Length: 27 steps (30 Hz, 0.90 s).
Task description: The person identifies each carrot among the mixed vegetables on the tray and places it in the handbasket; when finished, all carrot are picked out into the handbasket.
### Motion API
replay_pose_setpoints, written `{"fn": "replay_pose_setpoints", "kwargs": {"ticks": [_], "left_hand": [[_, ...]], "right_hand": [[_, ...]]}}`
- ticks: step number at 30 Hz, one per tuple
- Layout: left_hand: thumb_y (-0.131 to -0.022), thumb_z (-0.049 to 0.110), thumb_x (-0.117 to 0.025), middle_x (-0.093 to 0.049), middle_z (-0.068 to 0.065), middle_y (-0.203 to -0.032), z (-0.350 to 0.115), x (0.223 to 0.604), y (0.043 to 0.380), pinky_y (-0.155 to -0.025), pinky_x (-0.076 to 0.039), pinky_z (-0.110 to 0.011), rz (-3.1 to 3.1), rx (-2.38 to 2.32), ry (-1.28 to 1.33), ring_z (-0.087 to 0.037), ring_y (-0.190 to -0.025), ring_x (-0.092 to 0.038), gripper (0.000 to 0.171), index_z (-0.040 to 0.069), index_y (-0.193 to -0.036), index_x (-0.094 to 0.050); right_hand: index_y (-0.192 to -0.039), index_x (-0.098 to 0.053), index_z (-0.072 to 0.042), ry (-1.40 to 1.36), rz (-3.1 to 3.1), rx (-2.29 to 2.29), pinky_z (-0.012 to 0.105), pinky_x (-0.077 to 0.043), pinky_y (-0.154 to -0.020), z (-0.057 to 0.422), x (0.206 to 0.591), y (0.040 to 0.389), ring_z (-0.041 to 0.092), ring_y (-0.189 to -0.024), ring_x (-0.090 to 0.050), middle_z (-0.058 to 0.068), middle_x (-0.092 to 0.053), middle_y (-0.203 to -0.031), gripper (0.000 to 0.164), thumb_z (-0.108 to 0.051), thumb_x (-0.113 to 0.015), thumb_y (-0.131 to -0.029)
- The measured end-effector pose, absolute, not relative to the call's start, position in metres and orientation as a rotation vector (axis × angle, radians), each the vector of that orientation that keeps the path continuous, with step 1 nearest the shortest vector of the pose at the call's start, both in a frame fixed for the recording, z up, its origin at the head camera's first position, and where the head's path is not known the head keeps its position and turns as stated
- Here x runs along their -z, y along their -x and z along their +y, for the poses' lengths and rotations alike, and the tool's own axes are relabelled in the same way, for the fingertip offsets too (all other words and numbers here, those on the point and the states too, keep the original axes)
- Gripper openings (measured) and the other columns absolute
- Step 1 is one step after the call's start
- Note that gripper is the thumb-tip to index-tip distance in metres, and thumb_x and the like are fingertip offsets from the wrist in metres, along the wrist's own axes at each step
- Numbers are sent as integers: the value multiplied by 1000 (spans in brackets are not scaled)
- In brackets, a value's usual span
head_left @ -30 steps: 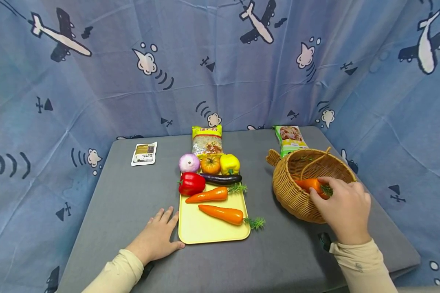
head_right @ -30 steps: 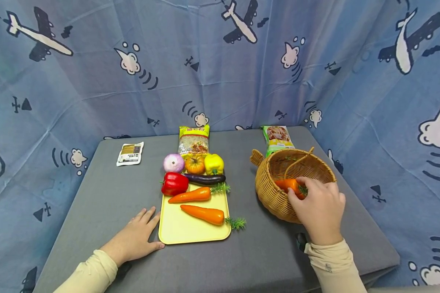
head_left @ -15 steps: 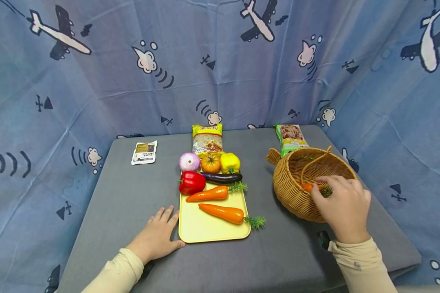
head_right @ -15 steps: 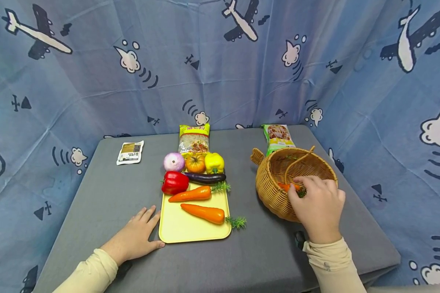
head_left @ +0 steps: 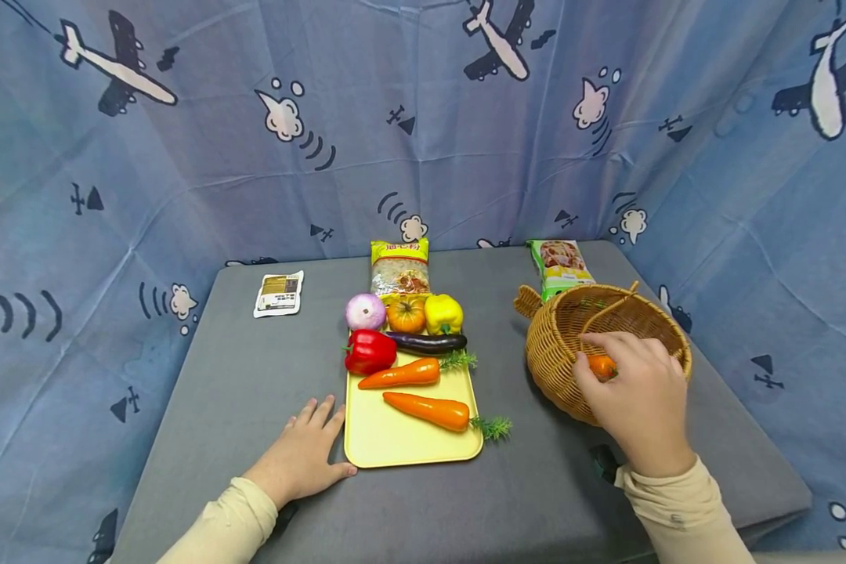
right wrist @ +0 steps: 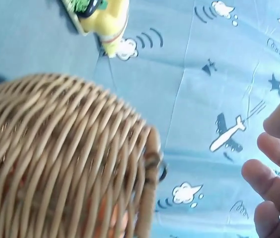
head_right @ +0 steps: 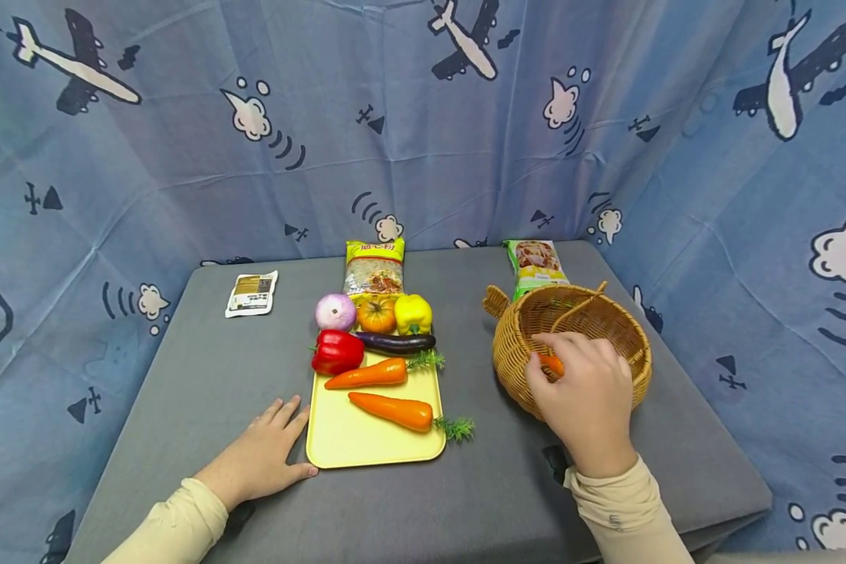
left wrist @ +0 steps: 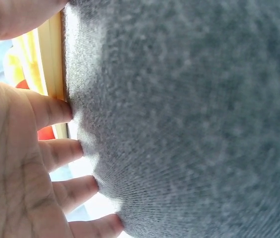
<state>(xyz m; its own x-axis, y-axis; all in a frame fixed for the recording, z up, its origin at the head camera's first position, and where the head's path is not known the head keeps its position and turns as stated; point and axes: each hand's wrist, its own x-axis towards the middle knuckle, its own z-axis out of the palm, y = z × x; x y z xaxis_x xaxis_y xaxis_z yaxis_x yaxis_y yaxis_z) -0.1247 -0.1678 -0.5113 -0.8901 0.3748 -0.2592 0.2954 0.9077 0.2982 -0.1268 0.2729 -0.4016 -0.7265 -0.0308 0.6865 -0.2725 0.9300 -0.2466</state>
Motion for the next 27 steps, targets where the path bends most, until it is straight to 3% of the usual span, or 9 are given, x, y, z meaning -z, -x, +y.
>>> {"fn": "replay_pose_setpoints", "kwargs": {"ticks": [18,27], "left_hand": [[-91,58,-81,-34,-26,-167,-169,512,124,-114,-35,-71,2759,-371,-496,-54,-152,-30,96,1,-161,-46],[-91,57,-81,-33,-26,-168,-169,512,125,-115,-34,-71,2750,-388,-493,-53,-153,-29,96,1,-161,-46]], "right_hand": [[-109,-84,-12,-492,-2389,-445,49,-47,-65,218,422,132,32,-85,-67,7,-78,-104,25,-21,-79,-86],[-116,-82,-13,-580,-2531,-442,51,-53,-76,190,445,138,30,-97,-71,5,-77,-113,35,-31,-85,-86]]}}
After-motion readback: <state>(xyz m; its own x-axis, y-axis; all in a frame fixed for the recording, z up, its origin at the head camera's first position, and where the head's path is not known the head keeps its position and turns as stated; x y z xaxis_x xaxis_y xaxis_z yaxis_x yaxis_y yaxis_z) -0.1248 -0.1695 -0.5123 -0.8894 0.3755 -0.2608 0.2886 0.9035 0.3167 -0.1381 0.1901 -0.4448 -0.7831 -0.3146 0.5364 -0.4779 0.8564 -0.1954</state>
